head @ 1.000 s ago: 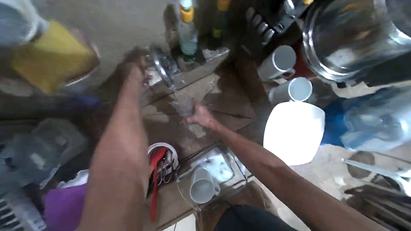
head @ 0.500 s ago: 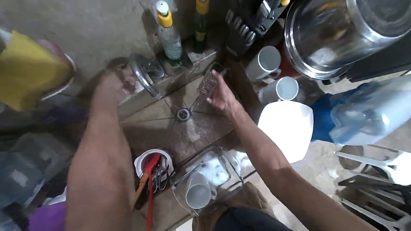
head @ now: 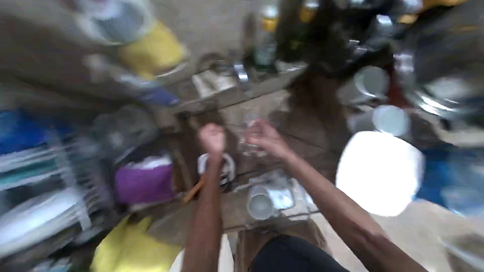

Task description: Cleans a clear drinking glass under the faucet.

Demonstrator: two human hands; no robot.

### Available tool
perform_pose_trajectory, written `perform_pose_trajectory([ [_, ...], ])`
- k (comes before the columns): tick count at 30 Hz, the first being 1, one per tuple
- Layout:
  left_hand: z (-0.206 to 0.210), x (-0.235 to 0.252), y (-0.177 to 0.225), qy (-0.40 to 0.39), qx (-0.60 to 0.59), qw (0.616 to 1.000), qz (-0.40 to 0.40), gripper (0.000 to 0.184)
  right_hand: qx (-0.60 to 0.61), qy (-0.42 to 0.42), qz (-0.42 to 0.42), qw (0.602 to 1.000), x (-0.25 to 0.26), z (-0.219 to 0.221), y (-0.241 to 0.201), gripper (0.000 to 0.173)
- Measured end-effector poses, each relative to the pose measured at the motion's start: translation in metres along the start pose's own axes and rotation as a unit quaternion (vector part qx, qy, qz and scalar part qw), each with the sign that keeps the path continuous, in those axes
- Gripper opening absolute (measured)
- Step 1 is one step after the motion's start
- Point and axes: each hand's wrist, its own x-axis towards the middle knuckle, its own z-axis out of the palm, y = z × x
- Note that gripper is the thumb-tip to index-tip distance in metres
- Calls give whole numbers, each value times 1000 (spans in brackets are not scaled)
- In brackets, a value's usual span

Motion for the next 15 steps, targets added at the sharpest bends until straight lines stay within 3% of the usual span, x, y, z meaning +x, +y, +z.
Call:
perform_pose_trajectory([
  [3,-16,-36,-32,-1,-59,997,49,5,-133,-15,-157,979,-17,21,-21,75],
  [5,-40,-45,-29,-102,-39,994,13,50,-91,-20,-214,972,-25,34,-30,79],
  [7,-59,-56,-20,-164,-73,984,12,76,40,-44,-173,983,-16,41,-21,64],
  [9,-78,-74,-8,-214,-103,971,6,87,212,-34,-22,976,-1,51,0,33],
  [11,-89,-89,4,-209,-111,971,26,88,280,-26,54,958,3,60,10,37],
  [15,-94,-104,12,-83,-103,988,81,77,363,-92,34,927,-15,90,15,41],
])
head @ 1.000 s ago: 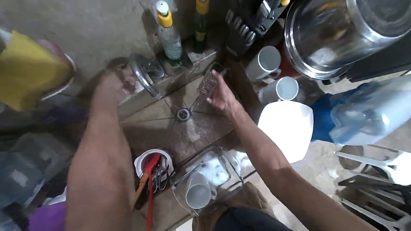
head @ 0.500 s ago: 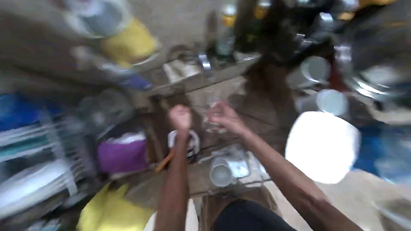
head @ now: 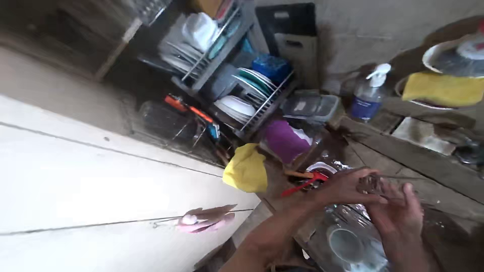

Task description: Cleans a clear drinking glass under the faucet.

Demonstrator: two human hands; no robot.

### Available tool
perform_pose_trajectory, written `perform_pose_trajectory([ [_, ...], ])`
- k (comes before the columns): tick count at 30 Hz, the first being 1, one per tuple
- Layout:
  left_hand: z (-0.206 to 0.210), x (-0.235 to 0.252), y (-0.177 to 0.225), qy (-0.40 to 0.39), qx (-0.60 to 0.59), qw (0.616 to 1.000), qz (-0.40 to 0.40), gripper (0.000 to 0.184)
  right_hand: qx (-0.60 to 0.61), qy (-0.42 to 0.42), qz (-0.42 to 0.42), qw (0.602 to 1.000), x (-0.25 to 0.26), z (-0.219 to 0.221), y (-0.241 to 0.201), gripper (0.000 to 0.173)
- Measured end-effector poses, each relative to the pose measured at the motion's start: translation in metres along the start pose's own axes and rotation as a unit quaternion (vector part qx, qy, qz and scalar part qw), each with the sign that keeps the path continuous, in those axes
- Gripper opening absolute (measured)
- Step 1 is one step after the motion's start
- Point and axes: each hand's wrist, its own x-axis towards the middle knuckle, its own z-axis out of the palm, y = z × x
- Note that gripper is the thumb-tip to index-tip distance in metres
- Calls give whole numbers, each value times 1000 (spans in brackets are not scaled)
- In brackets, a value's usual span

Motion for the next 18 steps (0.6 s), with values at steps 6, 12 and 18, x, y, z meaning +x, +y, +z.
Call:
perform_pose_trajectory([
  [6,-42,-16,28,109,-94,986,79,66,-22,-154,-40,987,-13,58,5,37],
  [12,-76,-40,48,156,-146,973,85,53,-17,-214,-36,976,-23,91,19,57],
  [18,-146,-66,83,186,-51,977,88,46,-95,-284,-29,954,-22,77,11,84],
])
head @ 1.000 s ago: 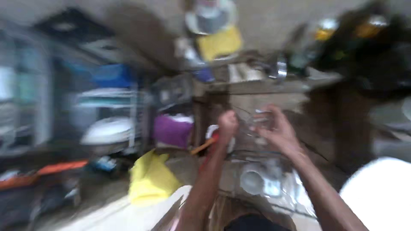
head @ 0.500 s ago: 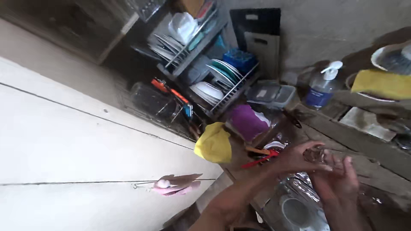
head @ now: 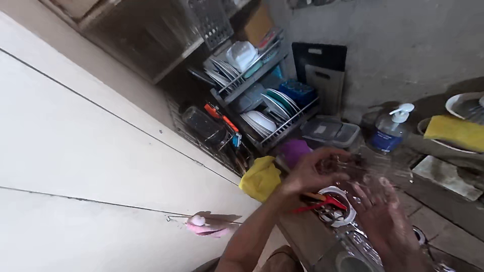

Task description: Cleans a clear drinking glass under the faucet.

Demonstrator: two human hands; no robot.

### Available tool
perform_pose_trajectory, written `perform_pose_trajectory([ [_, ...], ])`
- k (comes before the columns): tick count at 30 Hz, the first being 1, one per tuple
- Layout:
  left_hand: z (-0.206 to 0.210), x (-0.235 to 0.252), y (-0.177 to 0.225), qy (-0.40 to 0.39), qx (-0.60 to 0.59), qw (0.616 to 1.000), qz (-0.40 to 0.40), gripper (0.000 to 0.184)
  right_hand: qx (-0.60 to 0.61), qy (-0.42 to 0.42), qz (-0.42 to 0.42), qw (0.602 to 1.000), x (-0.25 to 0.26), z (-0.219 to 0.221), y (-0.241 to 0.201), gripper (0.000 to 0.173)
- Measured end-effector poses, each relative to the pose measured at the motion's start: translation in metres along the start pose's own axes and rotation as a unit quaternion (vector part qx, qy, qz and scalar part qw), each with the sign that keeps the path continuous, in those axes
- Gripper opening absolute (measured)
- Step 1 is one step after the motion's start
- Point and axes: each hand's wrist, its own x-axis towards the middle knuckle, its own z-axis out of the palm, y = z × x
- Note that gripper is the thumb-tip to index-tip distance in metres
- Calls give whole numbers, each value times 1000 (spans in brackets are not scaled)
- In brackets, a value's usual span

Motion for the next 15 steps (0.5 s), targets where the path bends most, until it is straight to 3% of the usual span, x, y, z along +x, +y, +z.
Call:
perform_pose_trajectory([
  [4,-63,6,37,21,210,977,18,45,7,51,55,997,-4,-11,-2,55],
  [7,-129,2,75,137,349,927,-12,55,-3,82,73,994,-7,-19,-4,48],
  [11,-237,17,129,372,472,794,-93,69,-13,103,82,991,-15,-35,-5,44],
  [15,-337,52,159,474,534,671,-200,77,-24,104,91,990,-19,-44,-4,41],
])
